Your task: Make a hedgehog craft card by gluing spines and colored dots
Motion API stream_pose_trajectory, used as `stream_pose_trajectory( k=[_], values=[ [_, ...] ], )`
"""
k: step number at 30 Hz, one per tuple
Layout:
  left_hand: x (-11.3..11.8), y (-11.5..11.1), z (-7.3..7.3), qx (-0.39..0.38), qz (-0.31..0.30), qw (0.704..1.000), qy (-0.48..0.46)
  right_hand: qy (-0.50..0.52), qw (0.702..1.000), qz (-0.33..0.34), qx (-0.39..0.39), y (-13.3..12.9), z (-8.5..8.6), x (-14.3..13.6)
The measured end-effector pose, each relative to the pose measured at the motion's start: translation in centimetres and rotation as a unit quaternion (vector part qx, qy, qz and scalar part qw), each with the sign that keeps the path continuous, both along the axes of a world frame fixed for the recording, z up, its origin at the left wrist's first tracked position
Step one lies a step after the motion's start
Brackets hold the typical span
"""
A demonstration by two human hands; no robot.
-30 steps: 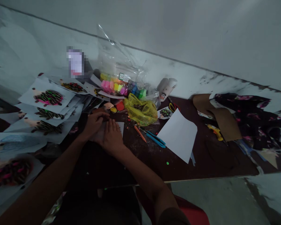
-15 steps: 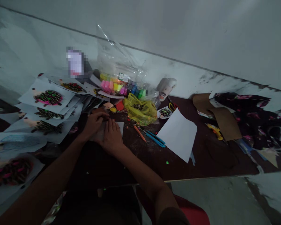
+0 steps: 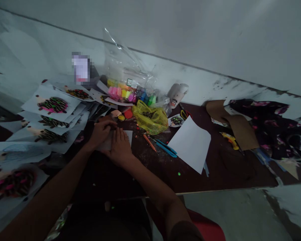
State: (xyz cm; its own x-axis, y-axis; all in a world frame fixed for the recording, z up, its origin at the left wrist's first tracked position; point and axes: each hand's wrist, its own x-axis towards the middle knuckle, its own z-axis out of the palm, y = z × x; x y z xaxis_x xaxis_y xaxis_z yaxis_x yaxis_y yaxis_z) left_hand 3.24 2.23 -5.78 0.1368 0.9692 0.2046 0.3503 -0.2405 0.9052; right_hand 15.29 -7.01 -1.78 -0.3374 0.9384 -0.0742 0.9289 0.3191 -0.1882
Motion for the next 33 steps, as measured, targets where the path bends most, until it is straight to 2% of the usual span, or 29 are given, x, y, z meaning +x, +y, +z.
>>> stream_pose_trajectory(
  k=[6, 13, 16, 19, 23, 25, 33],
  values=[
    [0.0, 0.0, 0.0, 0.003, 0.001, 1.000, 0.002, -0.004, 1.000, 0.003, 0.007, 0.0, -0.2, 0.0],
    [-0.3, 0.1, 0.0, 0.008, -0.006, 1.000, 0.017, 0.036, 0.999, 0.004, 0.021, 0.1, 0.0, 0.3],
    [-0.5, 0.2, -0.1, 0.016, -0.023, 0.999, 0.015, 0.067, 0.996, 0.002, 0.052, 0.8, 0.1, 1.8],
    [-0.7, 0.3, 0.1, 0.022, -0.044, 0.999, 0.019, 0.095, 0.990, -0.052, 0.093, 2.1, 0.1, 4.5],
    [-1.4, 0.3, 0.9, 0.054, -0.088, 0.993, 0.054, 0.110, 0.985, -0.093, 0.090, 3.5, 0.1, 8.1],
    [-1.7, 0.2, 1.5, 0.050, -0.112, 0.990, 0.064, 0.123, 0.983, -0.089, 0.099, 3.7, 0.1, 9.2],
    [-2.3, -0.5, 3.5, -0.016, -0.168, 0.980, 0.106, 0.163, 0.974, -0.084, 0.132, 3.9, -1.0, 9.8]
  ],
)
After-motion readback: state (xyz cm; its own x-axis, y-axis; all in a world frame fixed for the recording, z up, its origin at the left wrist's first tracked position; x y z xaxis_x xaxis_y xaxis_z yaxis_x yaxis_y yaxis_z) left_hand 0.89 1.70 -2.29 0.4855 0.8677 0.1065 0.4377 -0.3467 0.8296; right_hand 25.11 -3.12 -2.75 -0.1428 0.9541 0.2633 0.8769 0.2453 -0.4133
